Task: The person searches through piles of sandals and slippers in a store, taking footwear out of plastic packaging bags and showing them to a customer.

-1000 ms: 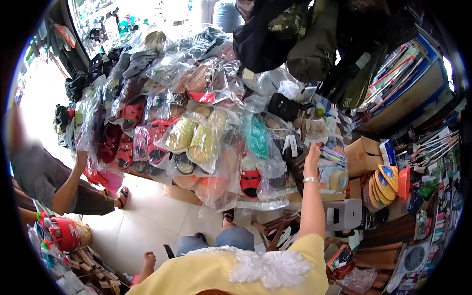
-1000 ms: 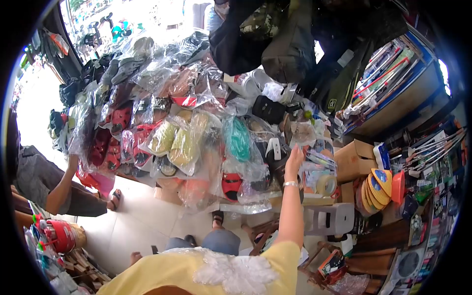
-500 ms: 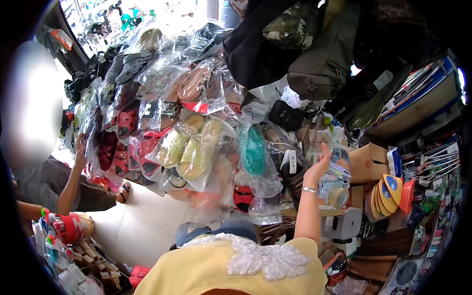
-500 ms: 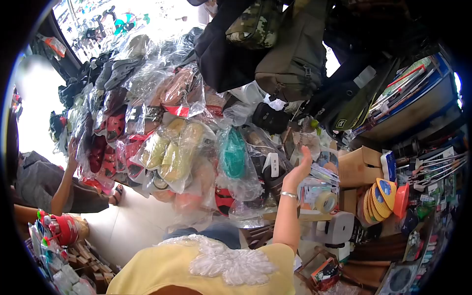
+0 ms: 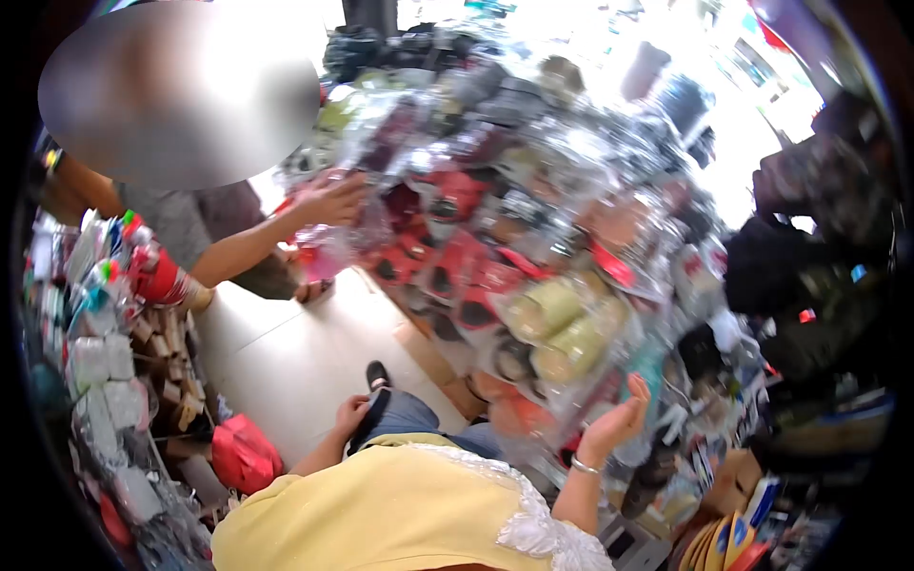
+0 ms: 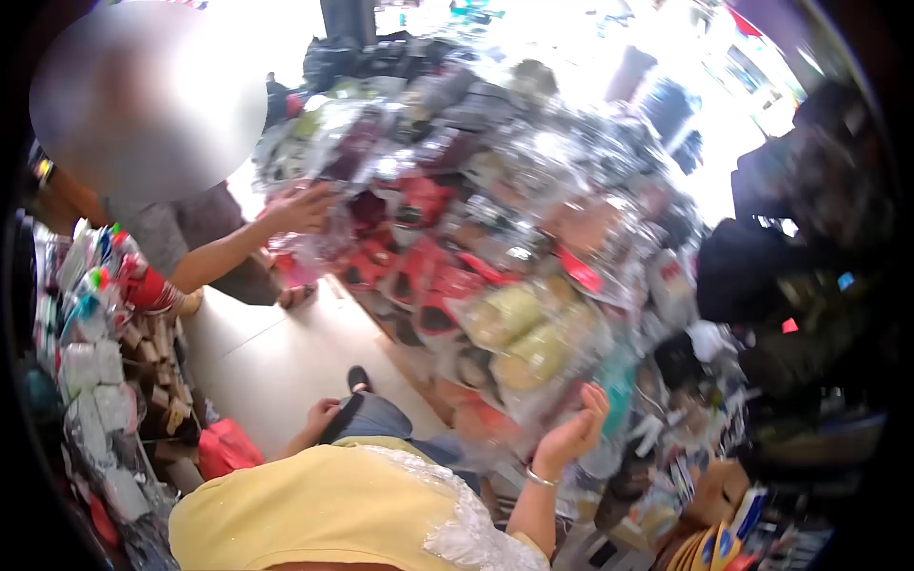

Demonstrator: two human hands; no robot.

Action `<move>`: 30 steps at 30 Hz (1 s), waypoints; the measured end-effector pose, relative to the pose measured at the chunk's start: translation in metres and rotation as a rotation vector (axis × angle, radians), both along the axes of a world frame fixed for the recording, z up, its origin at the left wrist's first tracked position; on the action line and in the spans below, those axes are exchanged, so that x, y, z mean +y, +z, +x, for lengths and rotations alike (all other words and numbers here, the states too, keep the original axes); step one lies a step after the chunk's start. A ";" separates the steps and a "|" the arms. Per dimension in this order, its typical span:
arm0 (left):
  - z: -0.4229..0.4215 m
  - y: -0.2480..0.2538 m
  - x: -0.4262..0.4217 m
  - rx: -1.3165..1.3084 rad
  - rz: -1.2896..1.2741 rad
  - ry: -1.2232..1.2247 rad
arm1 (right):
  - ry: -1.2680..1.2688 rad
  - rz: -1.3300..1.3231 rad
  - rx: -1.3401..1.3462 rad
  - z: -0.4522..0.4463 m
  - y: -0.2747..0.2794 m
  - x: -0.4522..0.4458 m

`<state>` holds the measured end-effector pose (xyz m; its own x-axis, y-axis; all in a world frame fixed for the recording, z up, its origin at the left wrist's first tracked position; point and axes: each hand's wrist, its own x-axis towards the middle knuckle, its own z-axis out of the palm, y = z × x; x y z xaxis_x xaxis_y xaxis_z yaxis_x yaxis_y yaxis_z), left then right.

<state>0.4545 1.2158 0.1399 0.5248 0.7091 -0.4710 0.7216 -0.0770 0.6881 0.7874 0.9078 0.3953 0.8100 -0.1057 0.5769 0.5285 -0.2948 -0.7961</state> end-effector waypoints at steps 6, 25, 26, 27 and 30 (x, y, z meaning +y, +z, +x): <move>-0.082 -0.032 0.126 -0.097 -0.145 0.124 | 0.039 0.051 0.215 -0.033 0.013 0.174; -0.112 -0.003 0.241 -0.101 -0.331 0.071 | 0.277 0.021 0.341 -0.051 -0.010 0.360; -0.105 0.012 0.247 -0.097 -0.334 0.062 | 0.272 0.010 0.328 -0.047 -0.017 0.355; -0.098 0.029 0.254 -0.036 -0.277 -0.017 | 0.268 -0.001 0.312 -0.042 -0.022 0.351; -0.097 0.060 0.262 0.061 -0.151 -0.158 | 0.264 -0.009 0.340 -0.027 -0.029 0.334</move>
<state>0.3579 1.4773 0.2000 0.5906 0.5397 -0.6000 0.7496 -0.0916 0.6555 0.7608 1.2413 0.3668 0.9526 0.1345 0.2728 0.2952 -0.1923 -0.9359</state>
